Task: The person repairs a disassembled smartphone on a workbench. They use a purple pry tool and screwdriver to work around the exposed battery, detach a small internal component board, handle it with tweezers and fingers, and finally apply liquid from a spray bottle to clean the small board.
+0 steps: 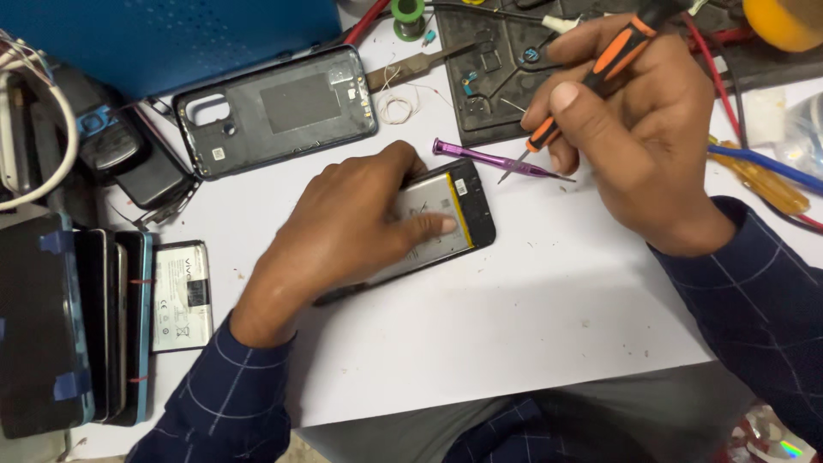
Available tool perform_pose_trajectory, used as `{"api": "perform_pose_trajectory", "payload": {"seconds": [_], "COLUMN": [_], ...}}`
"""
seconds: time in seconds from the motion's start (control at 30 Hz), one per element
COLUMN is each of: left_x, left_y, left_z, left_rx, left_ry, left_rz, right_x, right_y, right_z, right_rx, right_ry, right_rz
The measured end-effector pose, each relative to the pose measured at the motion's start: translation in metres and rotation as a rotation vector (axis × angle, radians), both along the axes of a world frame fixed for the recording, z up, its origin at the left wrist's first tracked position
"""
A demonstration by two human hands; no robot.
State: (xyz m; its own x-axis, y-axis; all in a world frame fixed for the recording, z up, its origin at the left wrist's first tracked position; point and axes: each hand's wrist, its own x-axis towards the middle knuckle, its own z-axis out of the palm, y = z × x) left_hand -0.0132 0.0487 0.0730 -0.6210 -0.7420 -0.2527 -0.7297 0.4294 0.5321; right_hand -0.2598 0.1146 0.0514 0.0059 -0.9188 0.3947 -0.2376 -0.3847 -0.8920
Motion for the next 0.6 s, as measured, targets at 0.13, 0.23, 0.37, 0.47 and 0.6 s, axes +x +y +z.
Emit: {"api": "perform_pose_trajectory", "payload": {"seconds": [0.13, 0.23, 0.37, 0.47, 0.6], "left_x": [0.004, 0.001, -0.011, -0.012, -0.012], "left_y": [-0.008, -0.008, -0.004, 0.002, 0.005], "left_z": [0.001, -0.008, -0.029, -0.040, -0.048], "left_rx": [0.214, 0.492, 0.671, 0.668, 0.665], "left_ry": [0.156, 0.513, 0.972, 1.052, 1.092], "left_rz": [0.103, 0.226, 0.220, 0.233, 0.239], "right_x": [-0.002, -0.003, -0.006, -0.013, -0.009], "right_y": [-0.002, -0.001, 0.004, 0.010, 0.019], "right_z": [0.000, -0.002, -0.006, -0.007, -0.010], "right_rx": [0.032, -0.042, -0.167, -0.255, -0.223], "right_ry": [-0.065, -0.103, -0.104, 0.068, 0.115], "right_rz": [-0.074, -0.089, -0.100, -0.094, -0.113]}}
